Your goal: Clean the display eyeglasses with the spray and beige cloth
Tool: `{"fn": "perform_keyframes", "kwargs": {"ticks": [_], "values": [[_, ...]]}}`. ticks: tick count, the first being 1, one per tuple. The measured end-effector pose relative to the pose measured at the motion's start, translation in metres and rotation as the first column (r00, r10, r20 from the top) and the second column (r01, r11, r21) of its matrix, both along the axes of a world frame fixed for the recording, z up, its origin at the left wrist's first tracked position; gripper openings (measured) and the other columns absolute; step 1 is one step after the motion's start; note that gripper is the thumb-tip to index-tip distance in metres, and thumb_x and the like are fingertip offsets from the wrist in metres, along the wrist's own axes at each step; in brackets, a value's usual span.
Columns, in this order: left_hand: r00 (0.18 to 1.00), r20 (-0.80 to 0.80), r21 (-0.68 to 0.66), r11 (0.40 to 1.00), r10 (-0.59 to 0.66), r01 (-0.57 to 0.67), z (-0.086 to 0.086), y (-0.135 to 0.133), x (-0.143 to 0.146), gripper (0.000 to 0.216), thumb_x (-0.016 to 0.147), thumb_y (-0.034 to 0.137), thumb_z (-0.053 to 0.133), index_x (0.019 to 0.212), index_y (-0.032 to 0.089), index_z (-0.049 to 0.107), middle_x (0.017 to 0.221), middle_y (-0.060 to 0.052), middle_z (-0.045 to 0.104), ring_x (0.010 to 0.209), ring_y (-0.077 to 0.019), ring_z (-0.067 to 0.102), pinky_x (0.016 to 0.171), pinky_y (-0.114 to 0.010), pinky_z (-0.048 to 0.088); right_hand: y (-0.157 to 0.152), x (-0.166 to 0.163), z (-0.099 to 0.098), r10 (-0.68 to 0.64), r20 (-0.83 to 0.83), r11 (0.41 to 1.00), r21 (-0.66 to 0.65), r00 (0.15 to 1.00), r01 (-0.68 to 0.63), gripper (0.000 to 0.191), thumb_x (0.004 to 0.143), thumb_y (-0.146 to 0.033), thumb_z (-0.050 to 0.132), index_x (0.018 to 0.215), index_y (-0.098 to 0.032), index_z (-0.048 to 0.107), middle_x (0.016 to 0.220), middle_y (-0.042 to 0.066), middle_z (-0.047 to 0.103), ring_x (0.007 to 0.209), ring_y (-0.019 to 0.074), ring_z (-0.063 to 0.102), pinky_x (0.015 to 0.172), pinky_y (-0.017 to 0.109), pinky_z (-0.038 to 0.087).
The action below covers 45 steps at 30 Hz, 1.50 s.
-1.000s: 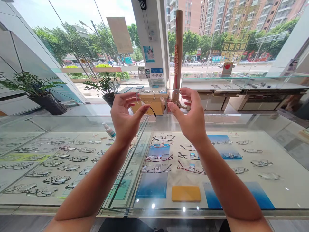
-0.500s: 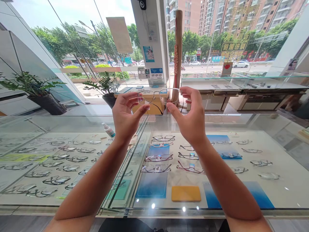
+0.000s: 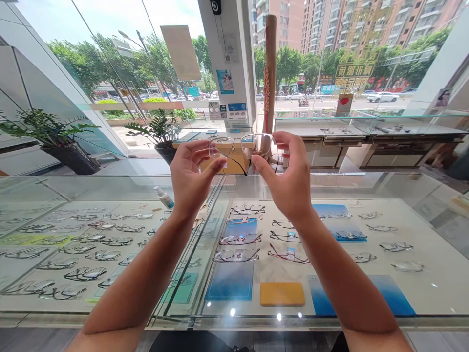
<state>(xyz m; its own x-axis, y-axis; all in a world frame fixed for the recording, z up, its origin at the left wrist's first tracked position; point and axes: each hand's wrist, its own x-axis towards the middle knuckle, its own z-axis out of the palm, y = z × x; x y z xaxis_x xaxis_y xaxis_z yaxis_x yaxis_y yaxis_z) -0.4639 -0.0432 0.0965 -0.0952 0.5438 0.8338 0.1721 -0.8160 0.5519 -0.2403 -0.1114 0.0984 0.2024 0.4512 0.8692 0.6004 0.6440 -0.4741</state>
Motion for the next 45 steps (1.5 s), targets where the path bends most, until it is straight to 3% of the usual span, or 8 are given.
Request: {"fn": "perform_keyframes", "kwargs": {"ticks": [13, 29, 45], "values": [[1.000, 0.005, 0.000, 1.000, -0.013, 0.013, -0.001, 0.001, 0.000, 0.063, 0.077, 0.062, 0.101, 0.122, 0.028, 0.072, 0.124, -0.010, 0.083, 0.112, -0.0257, 0.080, 0.101, -0.043, 0.062, -0.002, -0.003, 0.002, 0.043, -0.062, 0.999, -0.013, 0.997, -0.044, 0.047, 0.095, -0.042, 0.082, 0.139, -0.035, 0.065, 0.141, 0.009, 0.072, 0.130, 0.0330, 0.071, 0.112, 0.058, 0.063], [0.999, 0.028, 0.021, 1.000, -0.020, 0.019, -0.001, 0.004, -0.001, 0.063, 0.074, 0.060, 0.103, 0.119, 0.027, 0.074, 0.119, -0.006, 0.085, 0.106, -0.0236, 0.081, 0.093, -0.040, 0.059, -0.001, -0.003, 0.001, 0.022, -0.054, 1.000, 0.005, 0.998, -0.022, 0.047, 0.095, -0.042, 0.083, 0.138, -0.034, 0.065, 0.140, 0.009, 0.073, 0.127, 0.0324, 0.072, 0.106, 0.056, 0.065], [0.974, -0.008, 0.187, 0.958, 0.225, -0.219, 0.003, -0.012, 0.000, 0.061, 0.081, 0.062, 0.099, 0.122, 0.026, 0.072, 0.116, -0.005, 0.079, 0.104, -0.0239, 0.076, 0.092, -0.041, 0.058, 0.005, -0.002, 0.004, 0.176, -0.204, 0.960, -0.179, 0.963, -0.213, 0.046, 0.090, -0.047, 0.083, 0.131, -0.031, 0.069, 0.143, 0.009, 0.077, 0.131, 0.0310, 0.074, 0.109, 0.055, 0.065]]}}
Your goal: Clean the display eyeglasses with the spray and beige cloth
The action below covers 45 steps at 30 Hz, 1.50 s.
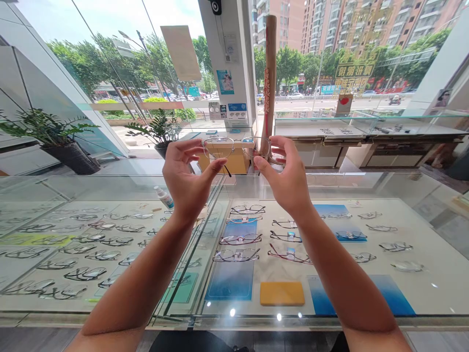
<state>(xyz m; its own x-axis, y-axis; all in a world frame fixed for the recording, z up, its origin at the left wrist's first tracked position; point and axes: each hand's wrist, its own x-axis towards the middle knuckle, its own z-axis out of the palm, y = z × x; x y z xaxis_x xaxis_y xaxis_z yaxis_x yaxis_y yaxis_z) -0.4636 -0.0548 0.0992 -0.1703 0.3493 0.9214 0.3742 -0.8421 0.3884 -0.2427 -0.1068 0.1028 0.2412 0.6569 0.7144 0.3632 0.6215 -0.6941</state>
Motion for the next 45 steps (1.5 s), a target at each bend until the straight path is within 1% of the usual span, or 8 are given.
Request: {"fn": "perform_keyframes", "kwargs": {"ticks": [6, 10, 18, 23, 27, 33, 37, 45], "values": [[0.998, -0.047, 0.089, 0.996, 0.036, -0.032, 0.000, -0.002, -0.001, 0.059, 0.083, 0.054, 0.099, 0.127, 0.027, 0.071, 0.120, -0.005, 0.075, 0.106, -0.0241, 0.074, 0.093, -0.041, 0.058, 0.003, 0.001, -0.003, 0.051, -0.013, 0.999, -0.013, 0.999, -0.051, 0.049, 0.092, -0.051, 0.083, 0.135, -0.034, 0.066, 0.148, 0.008, 0.075, 0.139, 0.0315, 0.070, 0.113, 0.055, 0.064], [0.998, -0.048, 0.108, 0.993, 0.049, -0.043, 0.001, -0.003, -0.001, 0.058, 0.084, 0.054, 0.099, 0.126, 0.026, 0.071, 0.119, -0.005, 0.076, 0.104, -0.0240, 0.074, 0.092, -0.041, 0.057, 0.004, 0.001, -0.004, 0.066, -0.011, 0.998, -0.007, 0.998, -0.066, 0.049, 0.093, -0.052, 0.083, 0.136, -0.034, 0.065, 0.149, 0.008, 0.074, 0.139, 0.0312, 0.070, 0.115, 0.055, 0.062], [1.000, -0.005, -0.011, 1.000, -0.005, 0.004, 0.000, -0.002, 0.000, 0.060, 0.082, 0.062, 0.098, 0.122, 0.026, 0.072, 0.118, -0.006, 0.079, 0.104, -0.0244, 0.076, 0.092, -0.041, 0.057, 0.003, 0.000, -0.004, 0.047, -0.013, 0.999, 0.008, 0.999, -0.046, 0.050, 0.093, -0.056, 0.083, 0.134, -0.035, 0.064, 0.143, 0.007, 0.075, 0.139, 0.0304, 0.069, 0.115, 0.055, 0.062], [0.999, 0.020, -0.027, 0.999, -0.027, 0.028, 0.001, -0.001, 0.001, 0.062, 0.079, 0.065, 0.099, 0.120, 0.026, 0.073, 0.115, -0.006, 0.079, 0.103, -0.0244, 0.077, 0.091, -0.041, 0.058, 0.001, -0.001, -0.002, 0.027, -0.026, 1.000, 0.016, 0.999, -0.026, 0.048, 0.092, -0.053, 0.084, 0.132, -0.033, 0.065, 0.138, 0.008, 0.076, 0.134, 0.0296, 0.071, 0.112, 0.054, 0.063], [0.997, 0.037, -0.080, 0.994, -0.074, 0.077, -0.001, 0.003, 0.000, 0.063, 0.077, 0.065, 0.100, 0.120, 0.027, 0.072, 0.114, -0.006, 0.081, 0.103, -0.0240, 0.078, 0.092, -0.041, 0.060, -0.001, -0.002, -0.001, -0.033, 0.012, 0.999, 0.036, 0.999, 0.033, 0.046, 0.094, -0.051, 0.081, 0.132, -0.033, 0.064, 0.136, 0.008, 0.076, 0.131, 0.0298, 0.072, 0.107, 0.053, 0.065], [0.979, 0.060, -0.158, 0.967, -0.192, 0.200, -0.002, 0.014, -0.003, 0.064, 0.076, 0.064, 0.101, 0.120, 0.027, 0.074, 0.119, -0.008, 0.083, 0.107, -0.0242, 0.080, 0.095, -0.041, 0.063, -0.005, -0.002, -0.001, -0.138, 0.099, 0.985, 0.113, 0.985, 0.127, 0.046, 0.096, -0.050, 0.081, 0.136, -0.035, 0.064, 0.140, 0.008, 0.073, 0.128, 0.0311, 0.071, 0.102, 0.053, 0.066], [0.968, 0.057, -0.167, 0.954, -0.243, 0.249, -0.003, 0.018, -0.003, 0.064, 0.076, 0.062, 0.101, 0.122, 0.027, 0.073, 0.123, -0.010, 0.084, 0.111, -0.0249, 0.081, 0.100, -0.043, 0.065, -0.007, -0.003, -0.001, -0.155, 0.086, 0.979, 0.145, 0.984, 0.141, 0.046, 0.095, -0.048, 0.082, 0.136, -0.036, 0.065, 0.141, 0.008, 0.072, 0.127, 0.0326, 0.070, 0.105, 0.057, 0.065], [0.969, 0.046, -0.154, 0.957, -0.243, 0.247, -0.005, 0.019, -0.003, 0.063, 0.079, 0.061, 0.100, 0.124, 0.027, 0.072, 0.125, -0.010, 0.083, 0.111, -0.0251, 0.081, 0.101, -0.043, 0.065, -0.005, -0.002, -0.002, -0.162, 0.107, 0.975, 0.167, 0.981, 0.143, 0.047, 0.096, -0.047, 0.082, 0.139, -0.037, 0.065, 0.142, 0.008, 0.072, 0.128, 0.0326, 0.071, 0.107, 0.057, 0.066]]}}
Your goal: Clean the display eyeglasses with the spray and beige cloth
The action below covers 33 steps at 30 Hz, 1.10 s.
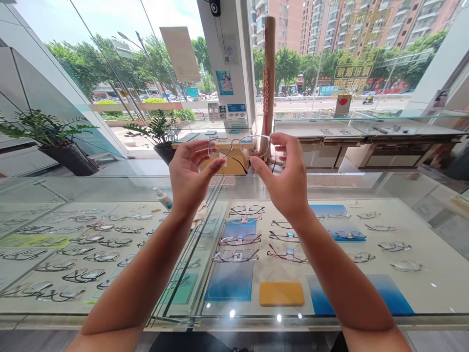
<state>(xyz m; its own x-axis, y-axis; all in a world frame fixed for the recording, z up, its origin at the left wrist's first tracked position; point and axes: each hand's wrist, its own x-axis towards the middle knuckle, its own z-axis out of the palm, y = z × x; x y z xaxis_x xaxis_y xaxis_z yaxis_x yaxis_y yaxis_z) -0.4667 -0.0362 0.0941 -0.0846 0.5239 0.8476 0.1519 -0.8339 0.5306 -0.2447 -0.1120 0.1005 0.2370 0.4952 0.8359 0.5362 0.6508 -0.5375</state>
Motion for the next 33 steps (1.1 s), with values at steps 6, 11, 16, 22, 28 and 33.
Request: {"fn": "perform_keyframes", "kwargs": {"ticks": [6, 11, 16, 22, 28, 33], "values": [[0.987, 0.000, 0.177, 0.972, 0.159, -0.157, 0.001, -0.005, 0.003, 0.064, 0.082, 0.063, 0.098, 0.128, 0.027, 0.071, 0.125, -0.009, 0.079, 0.115, -0.0274, 0.078, 0.101, -0.044, 0.062, 0.003, -0.001, -0.001, 0.053, -0.026, 0.999, -0.012, 0.998, -0.053, 0.050, 0.095, -0.040, 0.080, 0.142, -0.034, 0.065, 0.148, 0.009, 0.074, 0.138, 0.0327, 0.071, 0.113, 0.057, 0.064], [0.958, 0.000, 0.380, 0.886, 0.288, -0.266, 0.001, -0.010, 0.002, 0.059, 0.085, 0.056, 0.097, 0.131, 0.029, 0.073, 0.125, -0.008, 0.078, 0.119, -0.0296, 0.075, 0.100, -0.047, 0.060, 0.006, -0.001, -0.002, 0.104, -0.029, 0.993, -0.060, 0.994, -0.106, 0.052, 0.097, -0.038, 0.075, 0.147, -0.034, 0.064, 0.155, 0.009, 0.072, 0.143, 0.0324, 0.070, 0.116, 0.057, 0.063], [0.959, 0.006, 0.415, 0.872, 0.285, -0.261, 0.001, -0.011, 0.001, 0.058, 0.085, 0.055, 0.097, 0.130, 0.030, 0.071, 0.127, -0.008, 0.077, 0.122, -0.0306, 0.074, 0.104, -0.049, 0.060, 0.003, -0.001, 0.000, 0.169, -0.085, 0.983, -0.057, 0.982, -0.174, 0.049, 0.098, -0.036, 0.070, 0.147, -0.033, 0.066, 0.157, 0.009, 0.071, 0.146, 0.0310, 0.069, 0.119, 0.055, 0.063], [0.966, 0.009, 0.312, 0.917, 0.259, -0.249, 0.000, -0.006, 0.001, 0.068, 0.082, 0.069, 0.094, 0.131, 0.030, 0.067, 0.128, -0.009, 0.073, 0.122, -0.0323, 0.074, 0.104, -0.051, 0.061, 0.003, -0.002, 0.001, 0.212, -0.145, 0.975, -0.028, 0.966, -0.218, 0.044, 0.099, -0.038, 0.067, 0.143, -0.033, 0.068, 0.153, 0.008, 0.074, 0.148, 0.0303, 0.069, 0.123, 0.056, 0.061], [0.987, 0.010, 0.270, 0.950, 0.161, -0.158, 0.001, -0.004, 0.004, 0.073, 0.081, 0.072, 0.094, 0.135, 0.034, 0.062, 0.132, -0.009, 0.071, 0.125, -0.0323, 0.076, 0.102, -0.050, 0.064, 0.005, -0.002, -0.001, 0.196, -0.115, 0.981, 0.017, 0.974, -0.195, 0.040, 0.104, -0.039, 0.062, 0.142, -0.032, 0.069, 0.151, 0.009, 0.074, 0.147, 0.0297, 0.069, 0.121, 0.053, 0.062], [0.991, -0.007, 0.255, 0.958, 0.137, -0.131, 0.001, -0.002, 0.003, 0.075, 0.082, 0.072, 0.094, 0.139, 0.036, 0.060, 0.135, -0.009, 0.071, 0.128, -0.0338, 0.077, 0.099, -0.049, 0.066, 0.002, -0.004, 0.000, 0.221, -0.156, 0.975, 0.049, 0.963, -0.216, 0.036, 0.104, -0.039, 0.063, 0.139, -0.031, 0.071, 0.150, 0.009, 0.075, 0.146, 0.0304, 0.070, 0.123, 0.055, 0.061]]}}
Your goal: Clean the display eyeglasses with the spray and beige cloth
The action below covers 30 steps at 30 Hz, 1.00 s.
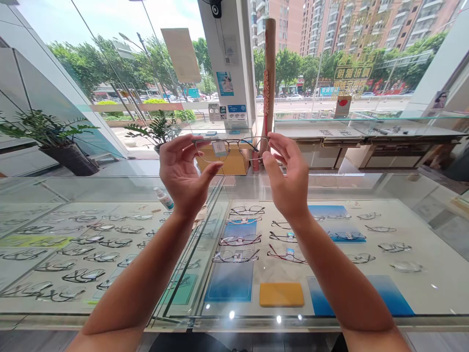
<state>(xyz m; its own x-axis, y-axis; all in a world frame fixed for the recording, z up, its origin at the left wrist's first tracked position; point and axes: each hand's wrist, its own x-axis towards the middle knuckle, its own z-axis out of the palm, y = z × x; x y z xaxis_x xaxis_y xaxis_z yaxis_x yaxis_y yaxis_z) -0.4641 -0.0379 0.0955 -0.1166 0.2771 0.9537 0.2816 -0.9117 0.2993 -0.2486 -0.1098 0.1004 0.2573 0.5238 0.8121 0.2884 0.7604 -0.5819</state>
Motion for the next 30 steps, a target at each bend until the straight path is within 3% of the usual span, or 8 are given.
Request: {"fn": "perform_keyframes", "kwargs": {"ticks": [4, 9, 18, 24, 30], "values": [[0.999, 0.009, 0.036, 0.999, -0.036, 0.035, 0.001, 0.000, -0.002, 0.072, 0.084, 0.075, 0.090, 0.137, 0.036, 0.061, 0.135, -0.009, 0.072, 0.128, -0.0343, 0.078, 0.097, -0.049, 0.068, -0.004, -0.002, 0.003, -0.024, 0.005, 1.000, -0.004, 1.000, 0.024, 0.036, 0.104, -0.039, 0.061, 0.138, -0.031, 0.070, 0.148, 0.009, 0.075, 0.145, 0.0298, 0.070, 0.124, 0.055, 0.060], [0.999, 0.000, -0.022, 0.999, -0.042, 0.041, 0.003, -0.006, -0.002, 0.074, 0.080, 0.071, 0.096, 0.134, 0.034, 0.063, 0.135, -0.009, 0.074, 0.130, -0.0352, 0.078, 0.096, -0.048, 0.070, -0.008, -0.006, 0.009, -0.049, -0.069, 0.999, 0.017, 0.996, 0.050, 0.028, 0.101, -0.039, 0.063, 0.126, -0.029, 0.072, 0.135, 0.008, 0.080, 0.133, 0.0286, 0.075, 0.124, 0.056, 0.060], [0.955, -0.029, 0.137, 0.945, -0.296, 0.297, 0.005, 0.001, -0.001, 0.066, 0.079, 0.050, 0.104, 0.131, 0.031, 0.067, 0.125, -0.003, 0.082, 0.114, -0.0238, 0.084, 0.092, -0.034, 0.071, -0.010, -0.006, 0.009, 0.015, -0.184, 0.992, 0.123, 0.983, 0.008, 0.014, 0.102, -0.032, 0.070, 0.114, -0.027, 0.075, 0.120, 0.005, 0.081, 0.117, 0.0234, 0.078, 0.117, 0.050, 0.063], [0.927, -0.071, 0.155, 0.914, -0.367, 0.374, 0.010, -0.006, -0.003, 0.070, 0.076, 0.046, 0.106, 0.132, 0.031, 0.067, 0.129, -0.003, 0.081, 0.117, -0.0235, 0.083, 0.104, -0.036, 0.071, -0.015, -0.004, 0.012, 0.021, -0.196, 0.989, 0.150, 0.980, 0.009, 0.006, 0.104, -0.027, 0.070, 0.109, -0.027, 0.074, 0.115, 0.005, 0.081, 0.113, 0.0229, 0.079, 0.111, 0.048, 0.065], [0.894, -0.096, 0.078, 0.892, -0.438, 0.446, 0.006, 0.007, -0.006, 0.068, 0.077, 0.049, 0.105, 0.131, 0.032, 0.068, 0.130, -0.003, 0.081, 0.116, -0.0238, 0.083, 0.101, -0.036, 0.070, -0.021, 0.000, 0.013, -0.143, -0.074, 0.978, 0.140, 0.987, 0.152, 0.011, 0.109, -0.038, 0.067, 0.111, -0.029, 0.072, 0.112, 0.006, 0.078, 0.114, 0.0251, 0.078, 0.105, 0.047, 0.066]]}}
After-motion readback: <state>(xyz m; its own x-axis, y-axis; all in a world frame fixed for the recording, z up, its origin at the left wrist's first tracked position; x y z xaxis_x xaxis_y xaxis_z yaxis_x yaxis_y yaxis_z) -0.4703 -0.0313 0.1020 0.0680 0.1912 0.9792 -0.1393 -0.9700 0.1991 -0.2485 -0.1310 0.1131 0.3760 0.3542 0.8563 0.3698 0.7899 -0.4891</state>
